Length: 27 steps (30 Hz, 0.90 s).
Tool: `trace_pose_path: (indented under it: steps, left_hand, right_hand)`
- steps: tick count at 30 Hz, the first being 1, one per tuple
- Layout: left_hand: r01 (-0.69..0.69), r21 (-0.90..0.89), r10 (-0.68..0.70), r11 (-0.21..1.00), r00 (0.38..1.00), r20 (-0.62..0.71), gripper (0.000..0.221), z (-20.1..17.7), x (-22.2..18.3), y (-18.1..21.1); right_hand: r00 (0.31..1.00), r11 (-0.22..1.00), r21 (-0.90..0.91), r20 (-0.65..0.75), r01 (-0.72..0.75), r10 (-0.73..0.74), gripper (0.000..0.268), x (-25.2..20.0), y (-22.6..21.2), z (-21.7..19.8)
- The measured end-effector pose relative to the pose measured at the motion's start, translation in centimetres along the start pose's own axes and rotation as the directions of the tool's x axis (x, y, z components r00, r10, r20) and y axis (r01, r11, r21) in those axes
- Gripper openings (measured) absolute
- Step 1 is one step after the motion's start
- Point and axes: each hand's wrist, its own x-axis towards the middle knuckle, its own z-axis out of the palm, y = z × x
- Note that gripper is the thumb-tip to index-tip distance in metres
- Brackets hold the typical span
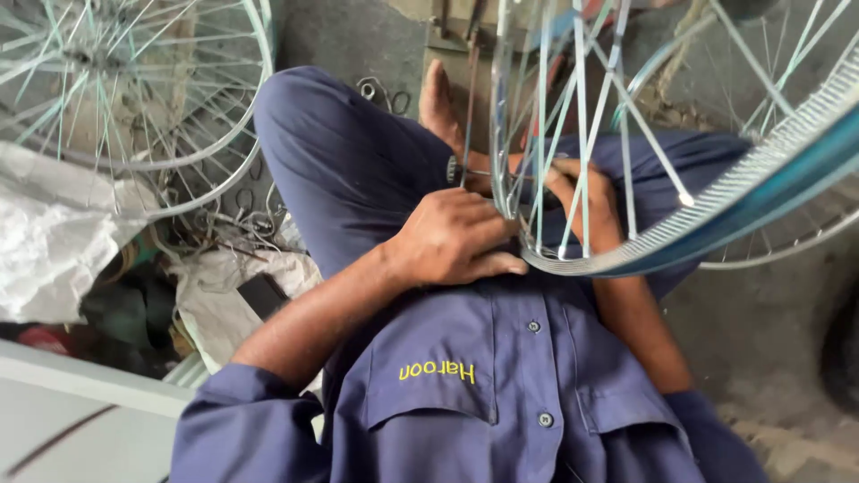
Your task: The person sits on the floor and laces spokes into a bicycle wheel rim, threading the metal spokes through the hub and rim by hand and tightening the nipples.
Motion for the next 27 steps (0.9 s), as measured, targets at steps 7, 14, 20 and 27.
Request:
trace_pose_path:
  steps: [7,14,20,27]
  left_hand:
    - [0.406,-0.266,-0.467,0.874,0.854,-0.23,0.053,3.3,1.5,-6.3]
    - [0.461,-0.256,-0.508,0.85,0.845,-0.166,0.027,6.3,1.3,-9.1]
    - [0.424,-0.287,-0.485,0.859,0.853,-0.194,0.024,6.3,1.0,-9.0]
    - [0.458,-0.378,-0.502,0.805,0.865,-0.02,0.033,5.0,0.9,-8.7]
  right_hand:
    - [0.952,0.936,0.178,0.088,-0.304,0.292,0.02,1.6,-4.4,-1.2]
    - [0.968,0.979,0.008,0.148,-0.204,0.2,0.034,4.0,-6.3,0.9]
    - [0.912,0.898,0.211,0.237,-0.385,0.335,0.039,4.3,-6.7,0.9]
    - [0.954,0.971,0.01,0.191,-0.239,0.233,0.032,3.4,-6.5,1.0]
